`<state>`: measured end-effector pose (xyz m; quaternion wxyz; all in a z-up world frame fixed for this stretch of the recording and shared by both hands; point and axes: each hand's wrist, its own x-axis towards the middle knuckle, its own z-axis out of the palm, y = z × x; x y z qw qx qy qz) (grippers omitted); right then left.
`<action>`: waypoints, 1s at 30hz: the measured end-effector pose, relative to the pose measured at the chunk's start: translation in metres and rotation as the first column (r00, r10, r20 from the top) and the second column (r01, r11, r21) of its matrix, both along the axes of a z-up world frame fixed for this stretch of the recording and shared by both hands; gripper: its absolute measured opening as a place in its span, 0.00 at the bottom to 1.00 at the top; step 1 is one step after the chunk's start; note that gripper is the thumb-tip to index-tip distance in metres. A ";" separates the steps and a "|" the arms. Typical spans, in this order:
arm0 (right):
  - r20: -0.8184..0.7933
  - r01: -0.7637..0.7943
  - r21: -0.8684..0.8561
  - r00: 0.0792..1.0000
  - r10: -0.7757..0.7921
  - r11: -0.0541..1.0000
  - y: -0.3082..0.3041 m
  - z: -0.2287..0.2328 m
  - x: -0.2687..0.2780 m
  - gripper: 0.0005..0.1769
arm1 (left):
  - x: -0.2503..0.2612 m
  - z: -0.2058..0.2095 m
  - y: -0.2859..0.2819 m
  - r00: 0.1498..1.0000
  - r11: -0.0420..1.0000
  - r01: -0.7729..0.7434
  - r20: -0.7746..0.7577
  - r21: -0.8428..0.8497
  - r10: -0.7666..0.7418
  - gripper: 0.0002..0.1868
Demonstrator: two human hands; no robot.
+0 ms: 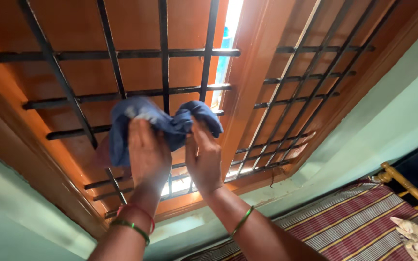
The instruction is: The person wipes the horizontal and vertical metal bars of a window grill using a blue cloth, moving across different sections of the frame.
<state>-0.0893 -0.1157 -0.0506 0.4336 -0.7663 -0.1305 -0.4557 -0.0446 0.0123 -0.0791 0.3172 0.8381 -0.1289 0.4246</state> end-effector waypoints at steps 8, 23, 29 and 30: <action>-0.498 -0.117 -0.410 0.860 -0.115 0.905 -0.023 -0.009 0.060 0.45 | 0.010 0.041 -0.012 0.753 0.973 0.097 -0.655 0.211 0.067 0.35; -0.075 -0.087 -0.368 0.995 0.064 0.926 -0.023 -0.017 0.055 0.26 | 0.028 0.049 -0.017 0.856 0.978 0.010 -0.508 0.207 0.099 0.21; -0.285 -0.131 -0.400 0.959 0.013 0.907 -0.024 -0.012 0.065 0.27 | 0.032 0.044 -0.017 0.855 0.983 0.003 -0.510 0.181 0.091 0.21; -0.307 -0.121 -0.405 0.952 -0.010 0.906 -0.023 -0.009 0.079 0.27 | 0.031 0.045 -0.018 0.865 0.984 0.001 -0.493 0.178 0.088 0.21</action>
